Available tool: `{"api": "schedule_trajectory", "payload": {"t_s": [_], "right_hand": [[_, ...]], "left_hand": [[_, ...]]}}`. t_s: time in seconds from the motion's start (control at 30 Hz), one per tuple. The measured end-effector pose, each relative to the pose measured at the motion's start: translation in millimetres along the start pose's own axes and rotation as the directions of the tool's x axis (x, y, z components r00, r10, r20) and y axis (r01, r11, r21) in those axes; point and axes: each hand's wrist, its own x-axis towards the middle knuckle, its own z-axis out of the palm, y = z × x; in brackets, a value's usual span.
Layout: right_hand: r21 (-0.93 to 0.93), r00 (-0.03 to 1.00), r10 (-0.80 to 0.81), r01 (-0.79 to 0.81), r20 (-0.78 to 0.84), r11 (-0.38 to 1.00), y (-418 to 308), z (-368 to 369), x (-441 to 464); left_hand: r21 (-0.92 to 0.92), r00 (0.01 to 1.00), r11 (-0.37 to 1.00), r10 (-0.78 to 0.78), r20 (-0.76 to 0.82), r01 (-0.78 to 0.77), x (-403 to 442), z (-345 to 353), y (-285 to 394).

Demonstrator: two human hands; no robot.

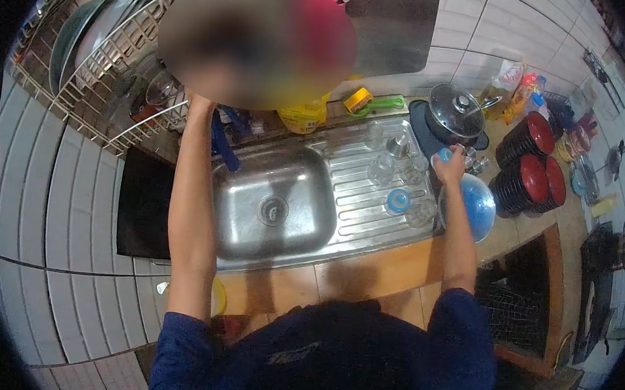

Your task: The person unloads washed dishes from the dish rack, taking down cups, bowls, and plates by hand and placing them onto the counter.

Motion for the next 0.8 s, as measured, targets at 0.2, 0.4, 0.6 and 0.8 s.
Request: {"api": "schedule_trajectory", "payload": {"t_s": [0.2,0.4,0.6,0.8], "right_hand": [[-0.015,0.998,-0.008,0.009,0.064,1.0,8,6,-5],[-0.011,0.993,-0.063,0.064,0.096,0.998,2,3,-17],[-0.015,0.992,-0.041,0.043,0.123,0.999,0,7,-19],[-0.08,0.984,-0.172,0.176,0.053,0.981,12,20,-20]], "left_hand": [[-0.086,0.992,0.996,-0.033,-0.125,0.022,0,3,-1],[-0.214,0.978,0.973,0.041,-0.204,-0.085,-4,1,-5],[-0.277,0.801,0.888,0.15,-0.58,-0.366,-4,17,-15],[-0.175,0.542,0.742,0.286,-0.79,-0.648,-15,21,-17]]}}
